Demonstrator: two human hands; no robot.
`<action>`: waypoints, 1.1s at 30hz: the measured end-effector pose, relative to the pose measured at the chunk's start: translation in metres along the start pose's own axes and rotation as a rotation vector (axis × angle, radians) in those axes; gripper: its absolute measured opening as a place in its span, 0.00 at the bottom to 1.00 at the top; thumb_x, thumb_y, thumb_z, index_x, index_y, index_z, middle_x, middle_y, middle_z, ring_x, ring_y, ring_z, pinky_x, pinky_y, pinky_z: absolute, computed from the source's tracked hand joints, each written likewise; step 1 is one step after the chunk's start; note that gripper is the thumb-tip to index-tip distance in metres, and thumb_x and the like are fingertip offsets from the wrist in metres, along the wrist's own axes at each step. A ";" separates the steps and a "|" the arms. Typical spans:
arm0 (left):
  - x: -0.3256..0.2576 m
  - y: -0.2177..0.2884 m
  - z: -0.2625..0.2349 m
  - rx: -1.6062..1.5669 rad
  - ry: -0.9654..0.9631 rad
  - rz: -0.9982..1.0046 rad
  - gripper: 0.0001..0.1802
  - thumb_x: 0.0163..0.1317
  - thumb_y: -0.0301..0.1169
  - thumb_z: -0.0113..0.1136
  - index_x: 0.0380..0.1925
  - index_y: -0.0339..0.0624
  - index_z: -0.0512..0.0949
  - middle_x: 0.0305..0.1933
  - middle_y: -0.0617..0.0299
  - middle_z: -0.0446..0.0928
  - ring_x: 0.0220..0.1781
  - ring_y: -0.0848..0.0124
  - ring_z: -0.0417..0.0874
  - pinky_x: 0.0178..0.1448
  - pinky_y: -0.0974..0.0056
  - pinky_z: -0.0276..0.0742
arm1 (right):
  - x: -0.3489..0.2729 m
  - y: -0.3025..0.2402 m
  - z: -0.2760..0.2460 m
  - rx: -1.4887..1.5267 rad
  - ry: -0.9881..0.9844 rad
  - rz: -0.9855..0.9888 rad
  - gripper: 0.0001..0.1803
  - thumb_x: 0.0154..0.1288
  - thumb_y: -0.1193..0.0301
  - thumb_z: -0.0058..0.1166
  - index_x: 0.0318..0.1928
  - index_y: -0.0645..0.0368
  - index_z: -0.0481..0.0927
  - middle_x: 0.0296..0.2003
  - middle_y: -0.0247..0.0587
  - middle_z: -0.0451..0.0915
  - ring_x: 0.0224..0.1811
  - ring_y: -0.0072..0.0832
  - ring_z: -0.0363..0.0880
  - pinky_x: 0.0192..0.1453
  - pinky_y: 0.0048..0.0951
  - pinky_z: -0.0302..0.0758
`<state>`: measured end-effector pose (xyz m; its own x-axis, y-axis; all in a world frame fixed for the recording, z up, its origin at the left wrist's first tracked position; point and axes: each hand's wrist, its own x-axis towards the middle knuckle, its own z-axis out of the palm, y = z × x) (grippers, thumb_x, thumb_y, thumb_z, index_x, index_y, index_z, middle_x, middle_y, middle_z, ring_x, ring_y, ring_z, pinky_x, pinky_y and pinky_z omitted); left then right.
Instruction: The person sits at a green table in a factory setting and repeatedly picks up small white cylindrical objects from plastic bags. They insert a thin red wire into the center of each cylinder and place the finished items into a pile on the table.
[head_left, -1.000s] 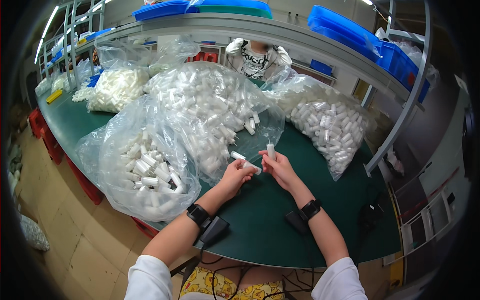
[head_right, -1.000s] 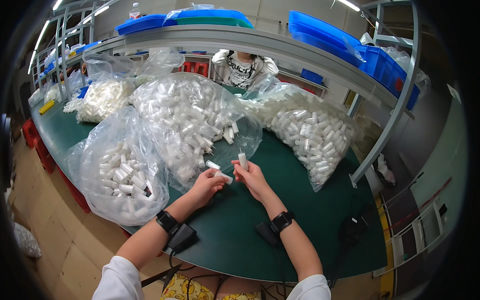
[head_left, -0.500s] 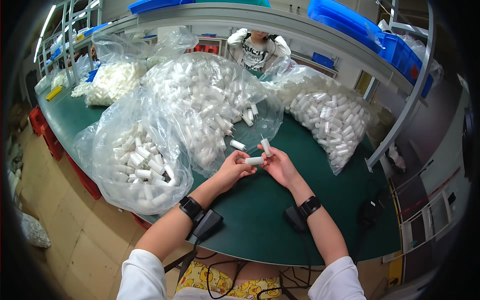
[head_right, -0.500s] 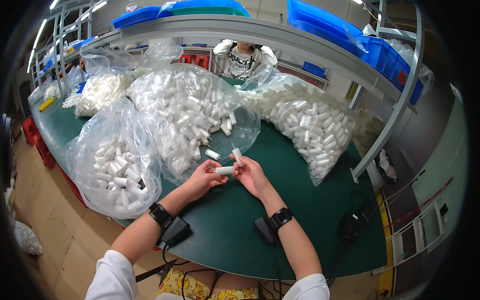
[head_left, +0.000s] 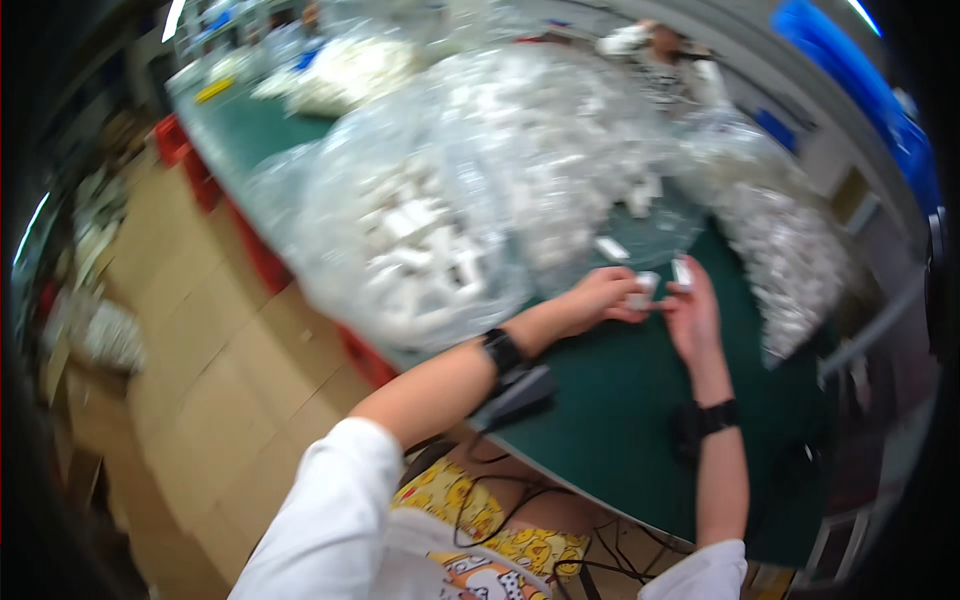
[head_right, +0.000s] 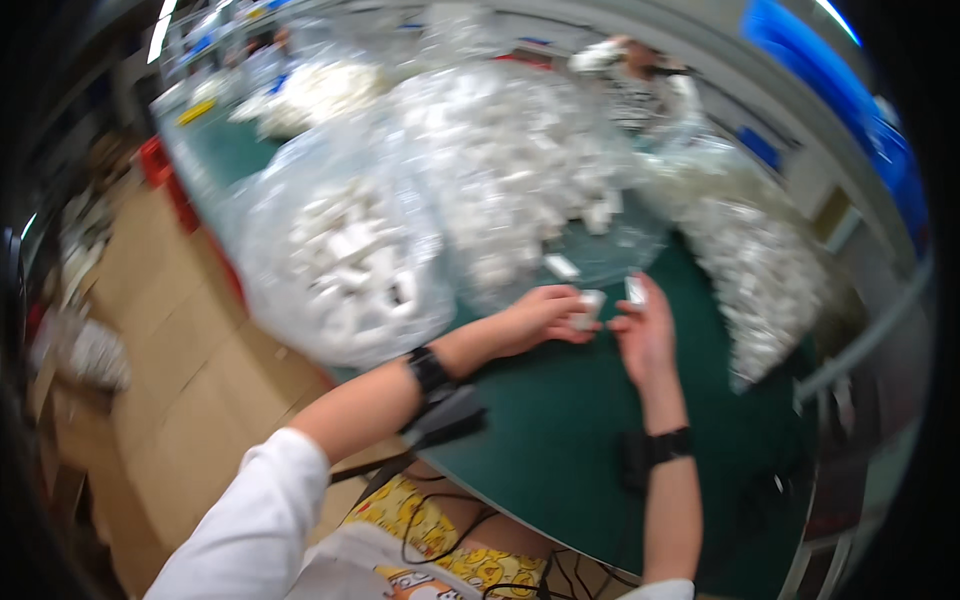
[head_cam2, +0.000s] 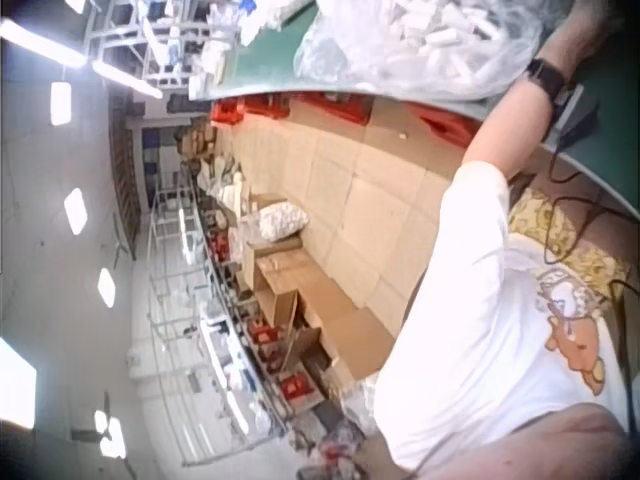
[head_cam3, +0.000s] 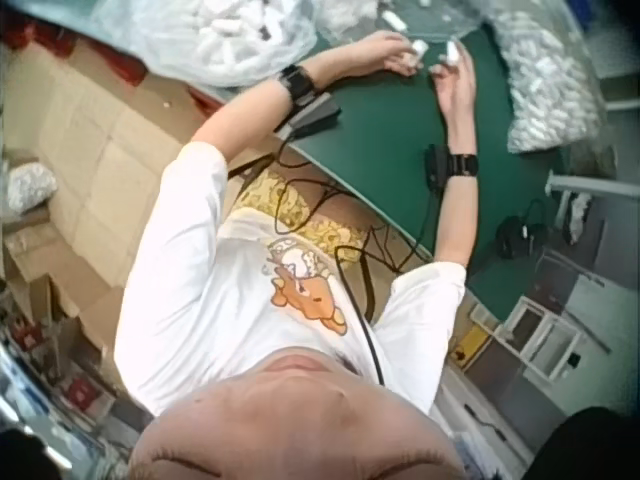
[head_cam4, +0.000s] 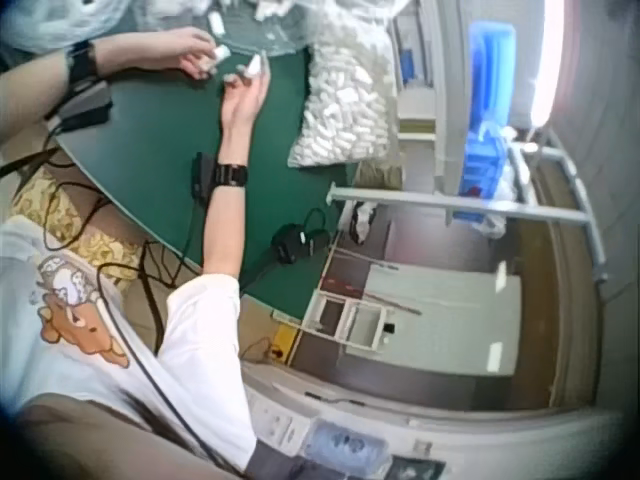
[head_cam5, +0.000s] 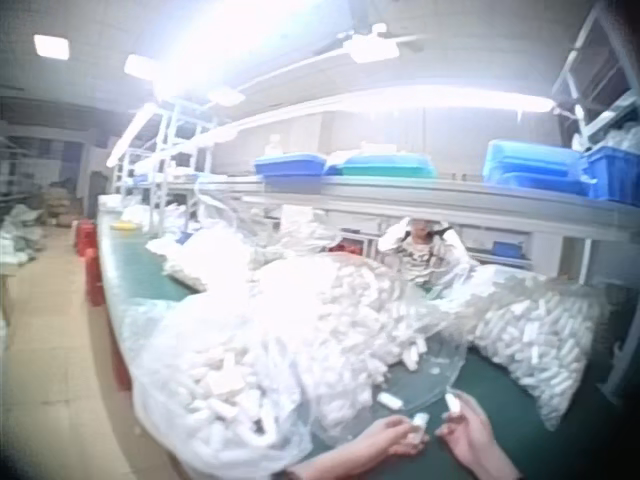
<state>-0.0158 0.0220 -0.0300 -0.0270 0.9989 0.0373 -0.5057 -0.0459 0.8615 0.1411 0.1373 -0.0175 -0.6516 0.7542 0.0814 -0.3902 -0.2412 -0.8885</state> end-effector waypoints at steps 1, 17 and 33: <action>0.001 -0.004 0.000 -0.020 0.014 0.015 0.12 0.63 0.32 0.49 0.40 0.34 0.67 0.39 0.50 0.75 0.40 0.66 0.81 0.43 0.66 0.80 | 0.002 0.002 -0.009 0.022 -0.036 0.012 0.19 0.67 0.65 0.40 0.57 0.52 0.65 0.34 0.38 0.74 0.29 0.19 0.71 0.33 0.19 0.72; 0.014 -0.019 0.002 0.063 0.052 0.151 0.16 0.57 0.33 0.55 0.37 0.32 0.64 0.29 0.51 0.76 0.24 0.68 0.80 0.29 0.68 0.79 | -0.007 0.004 0.007 -0.418 -0.236 -0.023 0.33 0.63 0.64 0.51 0.64 0.58 0.53 0.53 0.42 0.67 0.54 0.26 0.68 0.59 0.27 0.63; -0.070 0.039 0.061 0.516 0.140 0.649 0.11 0.50 0.29 0.51 0.29 0.31 0.66 0.26 0.43 0.73 0.32 0.48 0.76 0.33 0.55 0.70 | 0.003 0.012 -0.006 -0.451 -0.039 -0.127 0.27 0.64 0.70 0.47 0.63 0.51 0.56 0.54 0.40 0.65 0.51 0.23 0.68 0.53 0.26 0.67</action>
<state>0.0190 -0.0491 0.0324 -0.3002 0.7637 0.5715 0.1041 -0.5694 0.8155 0.1388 0.1402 -0.0307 -0.6441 0.7351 0.2116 -0.1527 0.1475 -0.9772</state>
